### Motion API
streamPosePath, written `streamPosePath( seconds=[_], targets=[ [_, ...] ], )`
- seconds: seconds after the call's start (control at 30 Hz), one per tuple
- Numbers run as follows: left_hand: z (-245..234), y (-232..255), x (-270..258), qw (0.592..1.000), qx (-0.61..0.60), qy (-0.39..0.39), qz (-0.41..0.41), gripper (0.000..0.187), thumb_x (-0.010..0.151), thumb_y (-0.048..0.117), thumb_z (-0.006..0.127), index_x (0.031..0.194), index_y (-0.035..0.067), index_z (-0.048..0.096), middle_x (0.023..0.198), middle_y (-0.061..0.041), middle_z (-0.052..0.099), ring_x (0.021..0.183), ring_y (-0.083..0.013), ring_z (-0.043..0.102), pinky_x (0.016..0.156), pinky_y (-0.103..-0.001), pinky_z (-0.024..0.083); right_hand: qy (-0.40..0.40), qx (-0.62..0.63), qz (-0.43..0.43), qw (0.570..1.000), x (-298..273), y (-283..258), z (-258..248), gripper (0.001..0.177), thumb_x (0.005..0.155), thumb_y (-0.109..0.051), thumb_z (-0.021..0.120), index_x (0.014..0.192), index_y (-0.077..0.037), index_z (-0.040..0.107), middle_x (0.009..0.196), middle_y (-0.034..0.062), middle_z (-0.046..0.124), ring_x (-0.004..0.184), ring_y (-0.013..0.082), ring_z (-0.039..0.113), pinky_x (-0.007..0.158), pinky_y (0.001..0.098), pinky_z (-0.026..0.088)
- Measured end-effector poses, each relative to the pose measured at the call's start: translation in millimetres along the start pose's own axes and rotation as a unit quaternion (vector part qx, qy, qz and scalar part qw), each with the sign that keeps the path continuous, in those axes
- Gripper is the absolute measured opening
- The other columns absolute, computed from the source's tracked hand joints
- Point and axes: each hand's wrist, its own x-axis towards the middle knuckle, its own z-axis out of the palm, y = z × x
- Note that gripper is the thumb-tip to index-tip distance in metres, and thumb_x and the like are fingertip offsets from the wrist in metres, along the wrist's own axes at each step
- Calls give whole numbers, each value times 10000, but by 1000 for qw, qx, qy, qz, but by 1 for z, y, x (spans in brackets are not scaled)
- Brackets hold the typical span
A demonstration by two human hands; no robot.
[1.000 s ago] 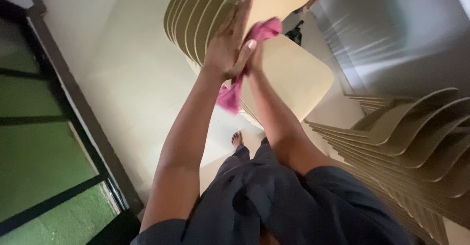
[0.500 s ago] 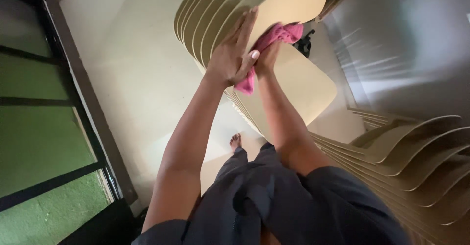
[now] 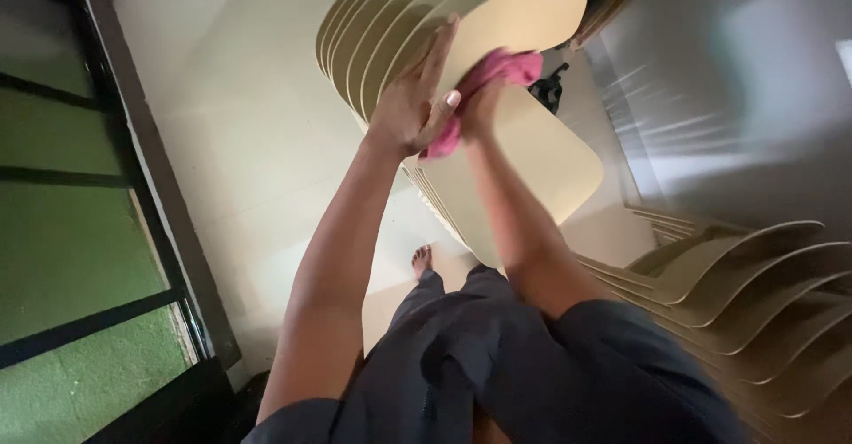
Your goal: The person wipes the seats and backs of stacked beige plastic chairs using a pink cloth. They repeatedly spray the cloth with a purple spray bottle and wipe each chair surface before moving to the next one in the stack.
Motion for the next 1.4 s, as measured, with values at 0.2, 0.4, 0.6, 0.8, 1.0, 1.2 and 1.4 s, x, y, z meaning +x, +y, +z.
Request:
streamPosePath(
  seconds=[0.2, 0.4, 0.6, 0.8, 1.0, 1.2, 1.4],
  targets=[
    [-2, 1, -4, 999, -24, 23, -28, 799, 1056, 489, 357, 1689, 41, 162, 1728, -133, 332, 1592, -400, 370, 1362, -455, 310, -260, -323, -61, 908, -147, 39, 10, 768, 1110, -467, 319, 1662, -48, -11, 1534, 157, 494, 1022, 158, 565, 864, 296, 505],
    [-2, -1, -1, 999, 22, 25, 23, 774, 1112, 486, 407, 1687, 65, 106, 1754, -163, 269, 1643, -407, 299, 1382, -467, 259, -96, -198, -54, 974, -7, 7, 35, 633, 1145, -440, 359, 1581, 20, 372, 1493, 165, 521, 1336, 248, 552, 1160, 358, 439],
    [3, 1, -3, 998, 58, 13, -18, 846, 1081, 542, 412, 1683, 66, 57, 1747, -168, 253, 1632, -408, 246, 1369, -460, 237, -84, -396, -185, 895, -20, 31, 40, 643, 1111, -492, 357, 1538, -14, 409, 1437, 157, 547, 1291, 261, 564, 1120, 374, 459],
    [7, 10, -3, 987, 125, 99, -9, 839, 1092, 606, 373, 1713, 124, 79, 1784, -156, 90, 1631, -355, 138, 1360, -464, 208, -282, -565, -326, 704, -6, -28, 28, 698, 1096, -539, 357, 1568, -24, 346, 1493, 156, 471, 1345, 263, 500, 1154, 388, 420],
    [11, 17, 9, 975, 196, -34, -95, 960, 1035, 679, 410, 1665, 65, 27, 1743, -174, 136, 1622, -377, 150, 1316, -520, 203, 106, -412, -273, 863, 60, -52, 18, 759, 1082, -586, 356, 1598, -35, 282, 1549, 156, 396, 1399, 265, 436, 1188, 402, 381],
    [23, 10, 28, 969, 207, -14, -132, 907, 1092, 583, 422, 1669, 41, -21, 1749, -243, 122, 1597, -445, 130, 1308, -524, 189, -129, -301, -148, 933, 11, 2, 40, 824, 1067, -632, 356, 1629, -45, 218, 1606, 155, 320, 1453, 266, 372, 1222, 416, 342],
    [43, 17, 52, 950, 273, -34, -145, 955, 1072, 616, 478, 1651, 16, 14, 1693, -270, 202, 1586, -428, 208, 1297, -537, 202, 3, -234, -131, 964, 58, -39, 29, 893, 1053, -679, 356, 1659, -55, 154, 1662, 154, 244, 1508, 268, 307, 1256, 430, 303]
  ],
)
